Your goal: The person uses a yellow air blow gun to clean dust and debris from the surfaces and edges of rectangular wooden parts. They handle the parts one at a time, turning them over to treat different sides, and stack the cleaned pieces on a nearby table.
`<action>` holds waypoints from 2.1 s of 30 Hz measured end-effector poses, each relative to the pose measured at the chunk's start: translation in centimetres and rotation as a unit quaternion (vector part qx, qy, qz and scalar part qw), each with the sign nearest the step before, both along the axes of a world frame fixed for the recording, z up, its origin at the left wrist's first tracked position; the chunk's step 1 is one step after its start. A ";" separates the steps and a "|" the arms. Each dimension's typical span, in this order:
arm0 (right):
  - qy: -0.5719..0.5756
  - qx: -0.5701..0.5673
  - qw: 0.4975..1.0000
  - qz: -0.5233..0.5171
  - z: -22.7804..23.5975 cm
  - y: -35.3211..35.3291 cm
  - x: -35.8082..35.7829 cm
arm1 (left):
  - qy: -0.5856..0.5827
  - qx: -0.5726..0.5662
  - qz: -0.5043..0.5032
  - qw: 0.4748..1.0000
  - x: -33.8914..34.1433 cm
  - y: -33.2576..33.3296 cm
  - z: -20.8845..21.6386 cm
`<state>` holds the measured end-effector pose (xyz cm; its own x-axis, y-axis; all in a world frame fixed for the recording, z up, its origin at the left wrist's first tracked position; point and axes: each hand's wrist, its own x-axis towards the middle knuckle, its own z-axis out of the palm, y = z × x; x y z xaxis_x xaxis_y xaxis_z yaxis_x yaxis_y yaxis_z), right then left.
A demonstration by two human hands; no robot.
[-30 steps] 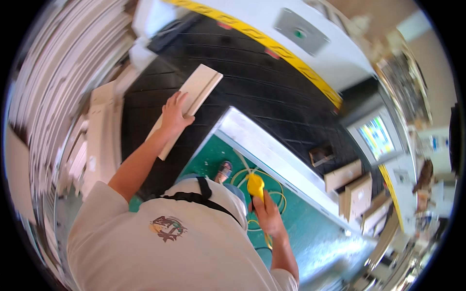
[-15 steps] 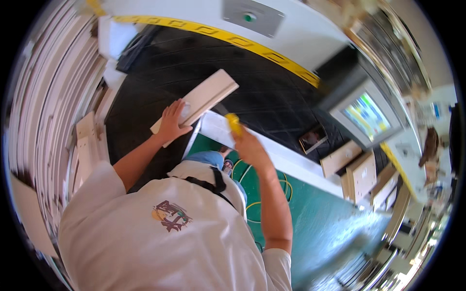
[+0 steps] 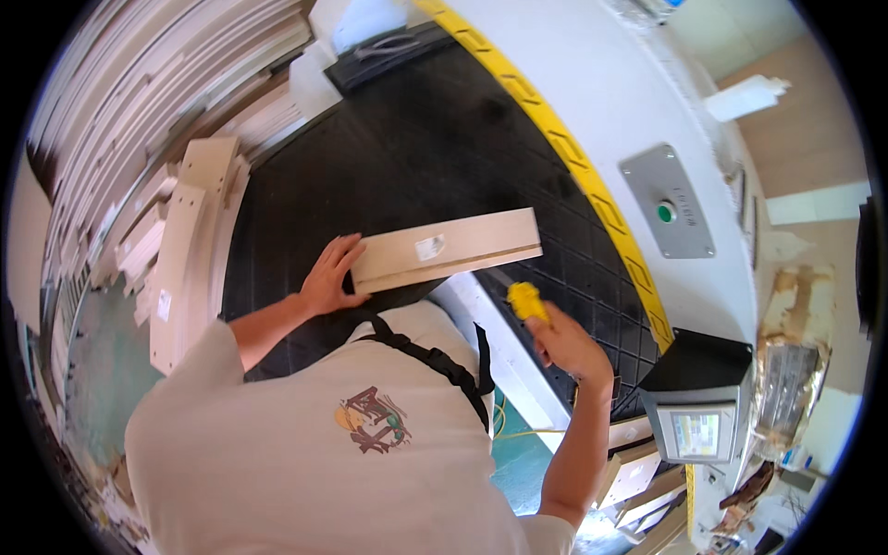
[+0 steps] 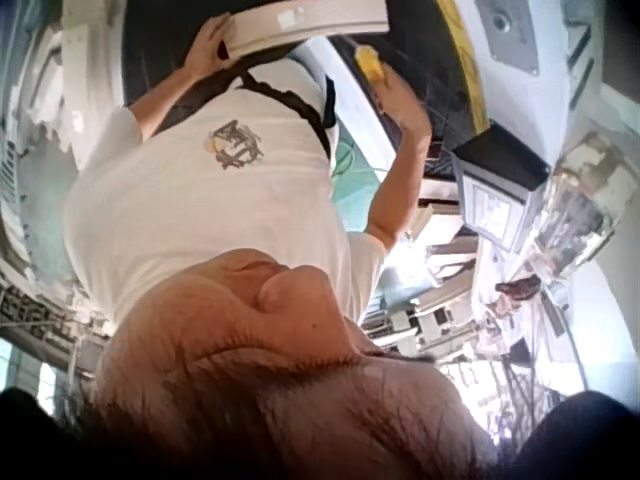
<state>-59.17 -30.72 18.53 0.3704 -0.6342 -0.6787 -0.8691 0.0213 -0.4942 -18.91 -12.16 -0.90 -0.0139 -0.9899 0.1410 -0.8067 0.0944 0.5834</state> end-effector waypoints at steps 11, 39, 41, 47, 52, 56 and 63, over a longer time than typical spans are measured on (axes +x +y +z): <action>-0.090 0.009 0.991 0.100 -2.6 9.7 9.6 | -0.026 0.007 -0.024 0.999 1.3 -0.6 0.3; -0.179 -0.057 0.977 0.102 -0.9 12.5 9.6 | 0.003 -0.040 0.098 0.994 5.0 -1.6 -0.6; -0.131 -0.067 0.977 0.156 -1.8 12.2 9.9 | -0.029 -0.013 0.032 0.999 4.3 -0.6 -0.3; -0.045 -0.010 0.999 -0.011 -2.5 6.2 8.9 | -0.037 -0.010 0.030 0.999 3.5 0.3 -0.9; -0.009 -0.331 0.931 -0.154 -6.2 1.8 6.1 | -0.017 -0.033 0.023 0.999 3.2 -0.3 -1.3; -0.007 -0.322 0.937 -0.137 -6.1 1.2 6.1 | -0.012 -0.046 0.033 0.998 3.3 -0.3 -1.4; -0.019 -0.289 0.939 -0.184 -4.6 4.1 5.9 | -0.035 -0.063 0.026 0.997 2.7 -0.4 -1.7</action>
